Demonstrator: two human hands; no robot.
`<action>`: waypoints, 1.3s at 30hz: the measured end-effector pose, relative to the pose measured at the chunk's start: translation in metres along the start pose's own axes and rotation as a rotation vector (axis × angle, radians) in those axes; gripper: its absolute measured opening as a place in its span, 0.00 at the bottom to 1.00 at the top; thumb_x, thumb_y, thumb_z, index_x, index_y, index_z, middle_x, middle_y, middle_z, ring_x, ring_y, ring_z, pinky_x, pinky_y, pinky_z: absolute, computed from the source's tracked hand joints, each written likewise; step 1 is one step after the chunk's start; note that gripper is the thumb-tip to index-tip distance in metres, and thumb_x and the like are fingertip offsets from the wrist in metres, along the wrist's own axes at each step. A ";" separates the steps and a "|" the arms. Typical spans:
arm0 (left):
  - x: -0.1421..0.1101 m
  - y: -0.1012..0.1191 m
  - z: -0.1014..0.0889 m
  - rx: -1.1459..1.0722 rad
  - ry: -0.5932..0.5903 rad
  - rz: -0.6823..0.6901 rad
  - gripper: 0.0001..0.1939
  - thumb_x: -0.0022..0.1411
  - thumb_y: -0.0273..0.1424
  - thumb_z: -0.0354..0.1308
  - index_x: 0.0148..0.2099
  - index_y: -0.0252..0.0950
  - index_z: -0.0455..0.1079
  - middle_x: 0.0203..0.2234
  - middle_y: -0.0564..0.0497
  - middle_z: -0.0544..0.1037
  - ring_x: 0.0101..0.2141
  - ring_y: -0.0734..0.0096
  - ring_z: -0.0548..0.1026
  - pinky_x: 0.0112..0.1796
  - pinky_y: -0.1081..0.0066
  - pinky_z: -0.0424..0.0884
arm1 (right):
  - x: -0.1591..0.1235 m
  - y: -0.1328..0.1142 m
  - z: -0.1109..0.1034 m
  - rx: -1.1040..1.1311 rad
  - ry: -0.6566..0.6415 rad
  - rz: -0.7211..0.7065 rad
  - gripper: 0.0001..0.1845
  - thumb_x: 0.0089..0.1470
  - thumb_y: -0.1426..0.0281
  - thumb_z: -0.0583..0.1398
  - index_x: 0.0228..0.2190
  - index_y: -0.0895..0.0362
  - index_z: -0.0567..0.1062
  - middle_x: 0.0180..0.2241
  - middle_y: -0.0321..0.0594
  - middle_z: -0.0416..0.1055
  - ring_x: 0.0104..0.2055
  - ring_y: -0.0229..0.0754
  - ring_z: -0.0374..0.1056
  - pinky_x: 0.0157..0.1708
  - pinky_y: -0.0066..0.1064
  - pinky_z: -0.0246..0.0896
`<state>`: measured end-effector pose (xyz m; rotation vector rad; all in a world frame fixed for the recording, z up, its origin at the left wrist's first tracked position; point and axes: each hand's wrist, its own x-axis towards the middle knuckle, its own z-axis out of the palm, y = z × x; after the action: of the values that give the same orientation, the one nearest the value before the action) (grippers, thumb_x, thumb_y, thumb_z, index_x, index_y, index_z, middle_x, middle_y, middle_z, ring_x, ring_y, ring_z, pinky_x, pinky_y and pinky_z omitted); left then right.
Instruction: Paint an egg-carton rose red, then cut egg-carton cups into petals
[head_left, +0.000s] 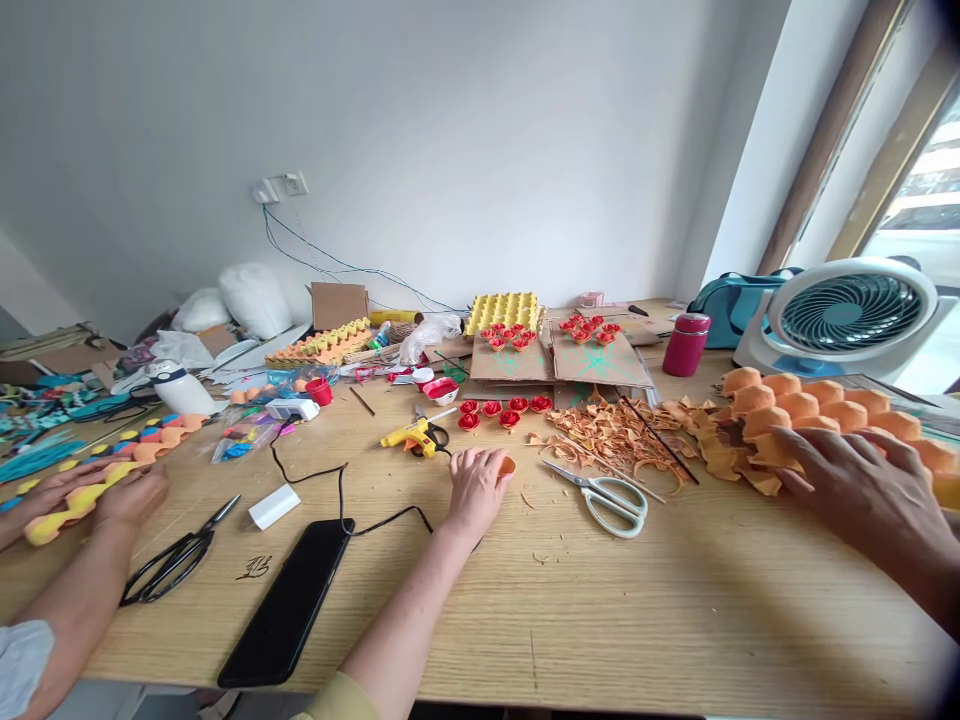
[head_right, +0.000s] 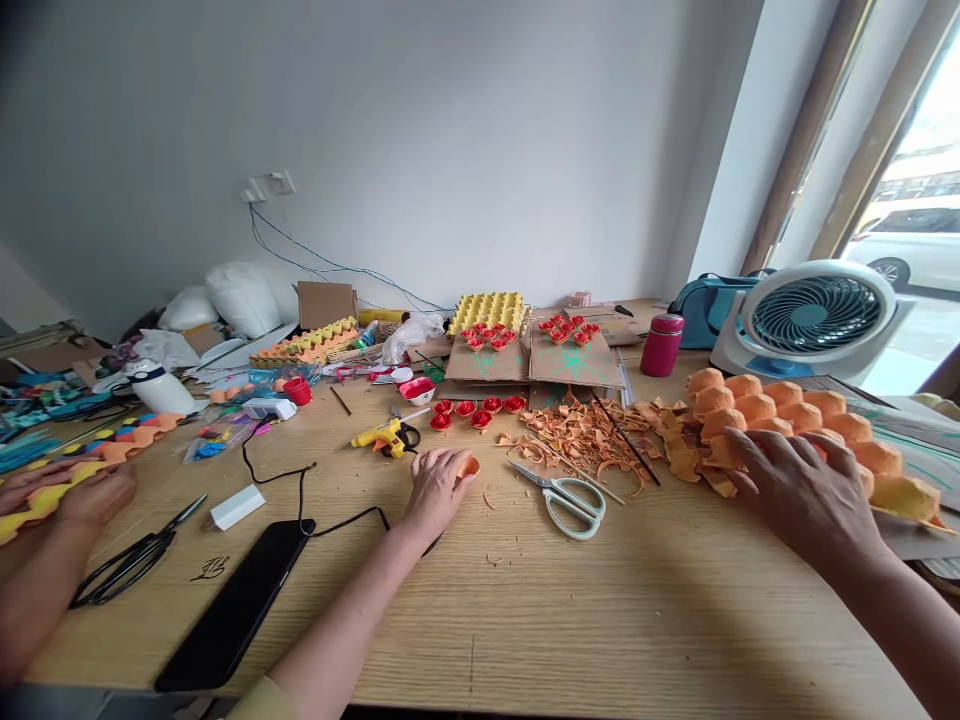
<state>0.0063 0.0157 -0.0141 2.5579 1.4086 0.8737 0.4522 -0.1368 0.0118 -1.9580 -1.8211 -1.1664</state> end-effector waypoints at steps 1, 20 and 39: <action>0.002 0.000 0.000 -0.014 -0.002 -0.009 0.17 0.63 0.28 0.58 0.54 0.45 0.69 0.49 0.47 0.78 0.53 0.54 0.68 0.58 0.51 0.51 | 0.004 -0.002 -0.006 -0.004 0.005 -0.002 0.21 0.59 0.63 0.52 0.50 0.56 0.72 0.41 0.55 0.74 0.43 0.56 0.66 0.48 0.47 0.51; 0.013 0.076 -0.003 -1.650 -0.317 -0.135 0.38 0.59 0.56 0.56 0.65 0.41 0.58 0.56 0.40 0.73 0.51 0.53 0.76 0.48 0.58 0.73 | 0.054 -0.152 -0.084 0.414 0.204 -0.576 0.24 0.61 0.78 0.51 0.56 0.53 0.69 0.50 0.47 0.73 0.48 0.49 0.68 0.55 0.48 0.56; 0.006 0.064 0.005 -1.746 0.126 -0.442 0.17 0.49 0.33 0.70 0.43 0.37 0.75 0.41 0.50 0.83 0.42 0.65 0.80 0.45 0.69 0.73 | 0.057 -0.181 -0.055 0.758 0.321 -0.403 0.20 0.59 0.69 0.61 0.53 0.52 0.71 0.50 0.46 0.72 0.52 0.49 0.67 0.61 0.52 0.54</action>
<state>0.0593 -0.0152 0.0066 0.8463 0.5184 1.2607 0.2601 -0.0926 0.0240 -0.9659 -2.0952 -0.6547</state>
